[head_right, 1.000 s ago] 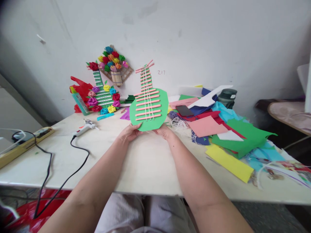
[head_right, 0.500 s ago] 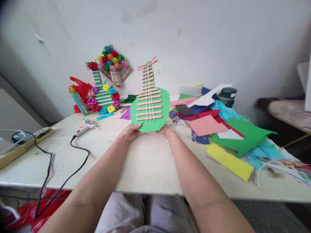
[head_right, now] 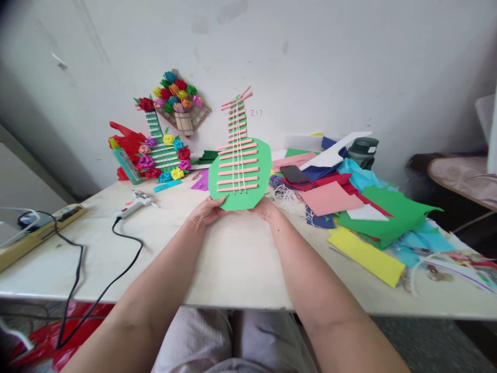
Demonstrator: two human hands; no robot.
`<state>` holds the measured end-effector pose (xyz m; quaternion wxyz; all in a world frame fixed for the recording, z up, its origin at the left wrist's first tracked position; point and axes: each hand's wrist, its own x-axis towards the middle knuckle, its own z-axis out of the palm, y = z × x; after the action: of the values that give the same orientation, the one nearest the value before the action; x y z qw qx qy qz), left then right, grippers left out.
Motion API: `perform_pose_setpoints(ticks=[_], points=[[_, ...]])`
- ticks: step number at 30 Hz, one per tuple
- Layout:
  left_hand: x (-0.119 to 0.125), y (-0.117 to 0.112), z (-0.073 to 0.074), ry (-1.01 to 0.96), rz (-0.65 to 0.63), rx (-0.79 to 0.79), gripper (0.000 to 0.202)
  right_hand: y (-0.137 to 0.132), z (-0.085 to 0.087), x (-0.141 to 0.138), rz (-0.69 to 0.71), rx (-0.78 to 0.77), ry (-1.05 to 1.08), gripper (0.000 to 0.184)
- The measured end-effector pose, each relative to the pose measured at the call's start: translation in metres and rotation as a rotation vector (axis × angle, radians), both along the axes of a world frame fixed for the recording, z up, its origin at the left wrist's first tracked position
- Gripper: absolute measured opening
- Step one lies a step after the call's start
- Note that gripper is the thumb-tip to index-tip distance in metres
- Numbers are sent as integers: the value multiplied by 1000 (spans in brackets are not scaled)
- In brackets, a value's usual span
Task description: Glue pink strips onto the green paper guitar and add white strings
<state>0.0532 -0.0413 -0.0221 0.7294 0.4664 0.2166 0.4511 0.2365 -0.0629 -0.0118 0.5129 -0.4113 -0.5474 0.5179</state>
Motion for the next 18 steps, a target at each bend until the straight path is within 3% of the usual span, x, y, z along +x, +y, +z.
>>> perform_pose_setpoints(ticks=[4,12,18], points=[[0,0,0,-6,0,-17,56,-3,4,-1,-6,-4,32,34],[0,0,0,3,-11,10,58,-5,4,3,-14,-39,9,22],[0,0,0,-10,-32,37,57,-8,7,0,23,-9,-22,22]])
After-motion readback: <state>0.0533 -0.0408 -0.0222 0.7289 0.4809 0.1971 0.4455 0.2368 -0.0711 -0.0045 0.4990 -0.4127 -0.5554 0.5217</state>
